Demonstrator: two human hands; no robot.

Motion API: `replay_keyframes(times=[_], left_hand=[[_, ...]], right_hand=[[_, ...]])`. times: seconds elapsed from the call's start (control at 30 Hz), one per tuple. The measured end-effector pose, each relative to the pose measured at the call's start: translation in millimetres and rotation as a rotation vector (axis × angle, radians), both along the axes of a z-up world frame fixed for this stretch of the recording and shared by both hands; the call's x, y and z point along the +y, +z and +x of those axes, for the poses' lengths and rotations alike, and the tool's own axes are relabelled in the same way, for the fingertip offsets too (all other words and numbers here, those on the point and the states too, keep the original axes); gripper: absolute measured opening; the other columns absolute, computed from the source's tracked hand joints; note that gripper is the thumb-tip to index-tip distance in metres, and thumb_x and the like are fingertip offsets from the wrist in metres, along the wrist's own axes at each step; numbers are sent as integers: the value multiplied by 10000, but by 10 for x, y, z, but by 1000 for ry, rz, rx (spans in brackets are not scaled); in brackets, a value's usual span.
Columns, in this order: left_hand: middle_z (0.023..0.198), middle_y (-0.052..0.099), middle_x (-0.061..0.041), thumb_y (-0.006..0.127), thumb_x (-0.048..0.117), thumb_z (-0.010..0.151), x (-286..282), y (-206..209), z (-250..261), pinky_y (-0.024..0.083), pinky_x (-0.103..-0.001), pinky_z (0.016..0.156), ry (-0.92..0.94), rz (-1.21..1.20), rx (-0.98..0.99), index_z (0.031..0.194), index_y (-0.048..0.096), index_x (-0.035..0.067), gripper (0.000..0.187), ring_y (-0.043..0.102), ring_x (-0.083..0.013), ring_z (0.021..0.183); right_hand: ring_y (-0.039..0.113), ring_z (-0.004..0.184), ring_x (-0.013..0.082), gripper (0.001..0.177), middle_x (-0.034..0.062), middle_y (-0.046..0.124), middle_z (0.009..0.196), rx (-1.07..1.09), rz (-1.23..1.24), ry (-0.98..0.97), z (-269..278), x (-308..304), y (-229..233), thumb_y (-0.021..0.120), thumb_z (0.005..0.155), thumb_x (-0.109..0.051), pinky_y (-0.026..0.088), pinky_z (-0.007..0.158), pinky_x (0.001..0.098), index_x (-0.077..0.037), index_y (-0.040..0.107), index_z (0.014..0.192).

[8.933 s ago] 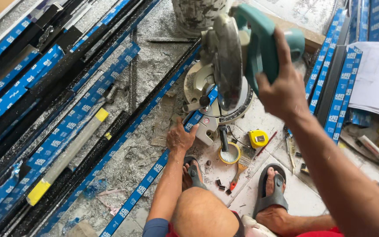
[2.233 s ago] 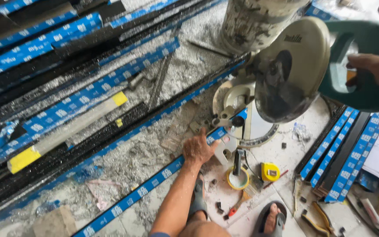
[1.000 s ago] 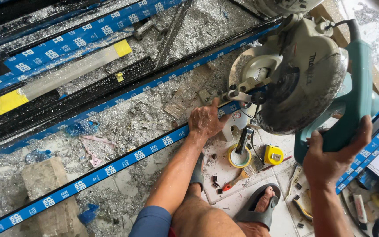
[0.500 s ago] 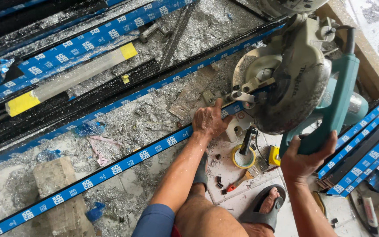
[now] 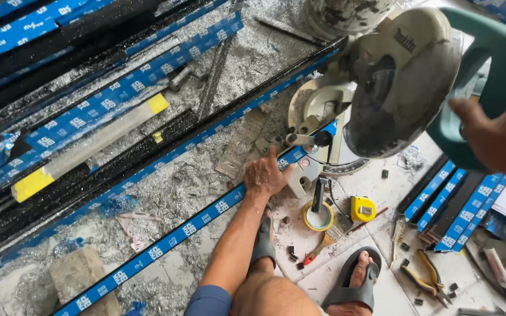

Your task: The person measures a metal profile with a tape measure, marks it with a pencil, and cuts it using a miter saw on the workshop floor.

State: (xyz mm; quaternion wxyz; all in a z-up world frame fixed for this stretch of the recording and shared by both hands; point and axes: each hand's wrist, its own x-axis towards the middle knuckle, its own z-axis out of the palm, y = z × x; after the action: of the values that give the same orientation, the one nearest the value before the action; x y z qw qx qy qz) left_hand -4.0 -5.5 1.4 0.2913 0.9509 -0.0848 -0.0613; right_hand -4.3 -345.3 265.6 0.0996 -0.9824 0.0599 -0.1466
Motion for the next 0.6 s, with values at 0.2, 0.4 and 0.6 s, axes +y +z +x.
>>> replay_keyframes(times=[0.2,0.4,0.6], left_hand=[[831,746,-252,670,578,893,29,78,14,548,-601,645,6,-5,34,1228,554,26,656,728,-491,776],[830,732,-269,615,619,876,-2,31,55,567,-610,703,-6,18,64,1299,537,20,737,740,-479,809],[765,719,-266,598,643,858,-32,122,50,588,-598,754,11,11,112,1181,548,60,668,755,-461,792]], right_hand=[[462,583,261,460,81,459,762,-41,-37,-40,153,-491,-524,566,1420,-405,327,525,431,-5,718,1251],[744,938,235,260,84,777,1119,101,-290,628,-161,1588,175,724,960,-37,628,769,354,-144,782,1190],[710,606,275,435,94,646,814,616,-298,315,300,1546,-1341,479,1043,-440,578,530,456,-120,512,1336]])
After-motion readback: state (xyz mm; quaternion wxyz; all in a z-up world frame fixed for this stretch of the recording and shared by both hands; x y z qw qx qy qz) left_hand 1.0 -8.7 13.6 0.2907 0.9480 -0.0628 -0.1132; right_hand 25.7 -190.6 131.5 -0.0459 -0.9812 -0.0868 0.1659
